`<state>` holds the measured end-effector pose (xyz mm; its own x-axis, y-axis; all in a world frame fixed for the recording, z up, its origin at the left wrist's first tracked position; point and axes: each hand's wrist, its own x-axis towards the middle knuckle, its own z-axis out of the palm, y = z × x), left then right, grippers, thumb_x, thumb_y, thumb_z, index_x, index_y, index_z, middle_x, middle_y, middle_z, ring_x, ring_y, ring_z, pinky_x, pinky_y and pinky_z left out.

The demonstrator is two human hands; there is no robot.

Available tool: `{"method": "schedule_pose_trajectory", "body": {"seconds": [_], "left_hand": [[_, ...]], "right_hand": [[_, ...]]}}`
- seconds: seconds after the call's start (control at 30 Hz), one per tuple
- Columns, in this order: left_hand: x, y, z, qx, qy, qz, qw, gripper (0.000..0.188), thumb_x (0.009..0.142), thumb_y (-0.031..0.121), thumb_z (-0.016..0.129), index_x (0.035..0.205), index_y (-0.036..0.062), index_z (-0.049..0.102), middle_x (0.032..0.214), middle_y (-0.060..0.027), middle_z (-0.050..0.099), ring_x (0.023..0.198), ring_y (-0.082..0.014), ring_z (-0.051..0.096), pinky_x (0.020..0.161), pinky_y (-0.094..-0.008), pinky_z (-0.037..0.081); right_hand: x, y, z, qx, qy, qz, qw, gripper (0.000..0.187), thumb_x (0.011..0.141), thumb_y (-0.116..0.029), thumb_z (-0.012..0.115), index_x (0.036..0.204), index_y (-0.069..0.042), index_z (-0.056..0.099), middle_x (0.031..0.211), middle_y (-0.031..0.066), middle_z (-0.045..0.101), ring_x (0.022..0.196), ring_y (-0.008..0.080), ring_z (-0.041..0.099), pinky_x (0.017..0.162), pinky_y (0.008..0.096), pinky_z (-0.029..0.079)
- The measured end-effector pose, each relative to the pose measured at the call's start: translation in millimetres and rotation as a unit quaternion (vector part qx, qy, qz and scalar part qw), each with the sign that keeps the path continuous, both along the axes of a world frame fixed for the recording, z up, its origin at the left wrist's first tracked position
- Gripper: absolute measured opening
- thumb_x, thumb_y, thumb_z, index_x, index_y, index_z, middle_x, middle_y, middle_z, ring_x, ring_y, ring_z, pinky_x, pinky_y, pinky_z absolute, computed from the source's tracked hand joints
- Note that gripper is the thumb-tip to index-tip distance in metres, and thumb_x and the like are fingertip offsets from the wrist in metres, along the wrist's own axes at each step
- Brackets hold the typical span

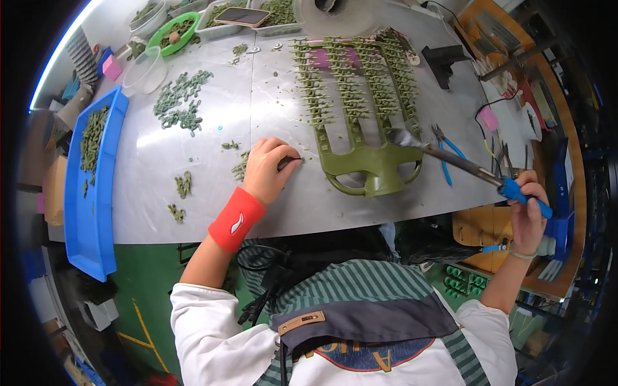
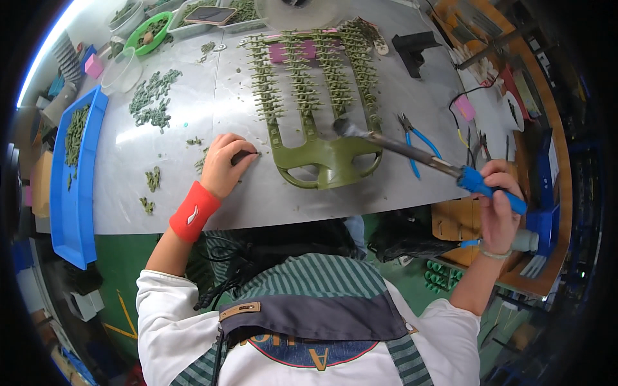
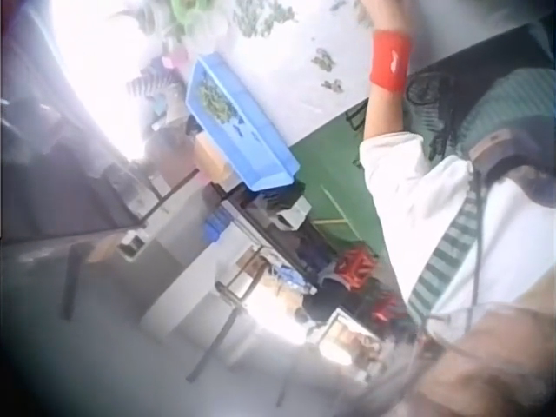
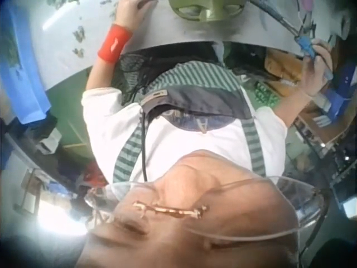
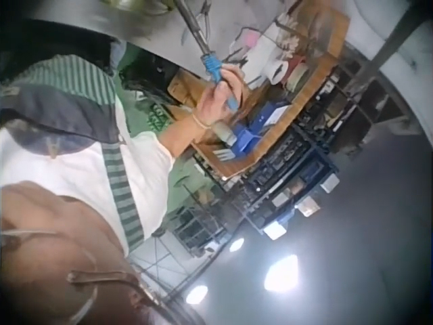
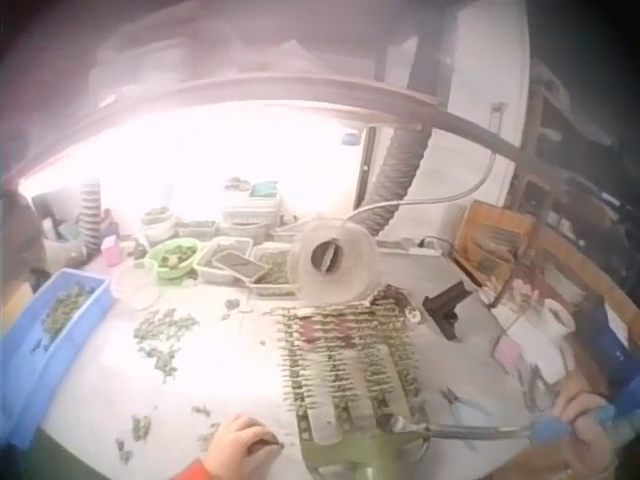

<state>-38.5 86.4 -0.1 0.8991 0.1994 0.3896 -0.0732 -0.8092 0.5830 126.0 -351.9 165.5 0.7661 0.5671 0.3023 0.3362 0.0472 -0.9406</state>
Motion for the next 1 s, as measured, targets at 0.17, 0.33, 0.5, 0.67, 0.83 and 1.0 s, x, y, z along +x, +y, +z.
{"method": "schedule_pose_trajectory", "body": {"seconds": [0.17,0.33,0.5,0.67,0.83,1.0], "left_hand": [[-8,-7,9,-0.142,0.007,0.039,0.989,0.011,0.080,0.005,0.071,0.091,0.0044,0.068,0.086,-0.0067,0.067,0.075,-0.0199,0.062,0.068,-0.0302,0.051],[-6,-9,20,-0.204,-0.033,0.036,0.978,0.010,0.081,0.004,0.071,0.090,0.0039,0.070,0.084,-0.0071,0.070,0.071,-0.0151,0.064,0.065,-0.0273,0.051],[2,-9,24,-0.189,-0.049,0.022,0.981,0.010,0.080,0.004,0.071,0.090,0.0043,0.071,0.082,-0.0069,0.070,0.072,-0.0165,0.065,0.065,-0.0271,0.051],[10,-9,20,-0.169,-0.043,0.013,0.985,0.012,0.080,0.004,0.071,0.092,0.0049,0.072,0.083,-0.0073,0.070,0.073,-0.0177,0.066,0.066,-0.0275,0.052],[15,-12,20,-0.184,-0.042,0.018,0.982,0.012,0.080,0.003,0.071,0.092,0.0047,0.072,0.084,-0.0079,0.070,0.074,-0.0178,0.066,0.066,-0.0281,0.053],[16,-12,17,-0.158,-0.052,0.018,0.986,0.012,0.080,0.003,0.070,0.093,0.0043,0.070,0.084,-0.0085,0.069,0.074,-0.0178,0.066,0.066,-0.0283,0.052]], "right_hand": [[-15,66,11,-0.076,-0.056,0.090,0.991,0.024,0.087,-0.022,0.063,0.097,0.000,0.064,0.107,0.0125,0.053,0.091,0.0199,0.055,0.076,0.0302,0.048],[-20,109,16,-0.151,-0.138,0.134,0.970,0.018,0.083,-0.015,0.066,0.093,-0.001,0.068,0.102,0.0119,0.058,0.095,0.0224,0.057,0.083,0.0350,0.047],[-24,131,23,-0.177,-0.181,0.161,0.954,0.015,0.080,-0.005,0.065,0.094,0.000,0.068,0.102,0.0122,0.059,0.094,0.0233,0.060,0.085,0.0356,0.046],[-27,145,23,-0.199,-0.214,0.186,0.938,0.017,0.079,0.000,0.065,0.095,-0.001,0.068,0.104,0.0122,0.060,0.095,0.0226,0.061,0.085,0.0349,0.047],[-32,149,25,-0.196,-0.213,0.184,0.939,0.017,0.078,0.001,0.065,0.095,-0.001,0.068,0.104,0.0123,0.060,0.093,0.0226,0.061,0.083,0.0339,0.048],[-28,126,31,-0.182,-0.218,0.152,0.947,0.015,0.082,-0.009,0.064,0.094,0.000,0.067,0.103,0.0129,0.059,0.090,0.0221,0.060,0.081,0.0327,0.049]]}}
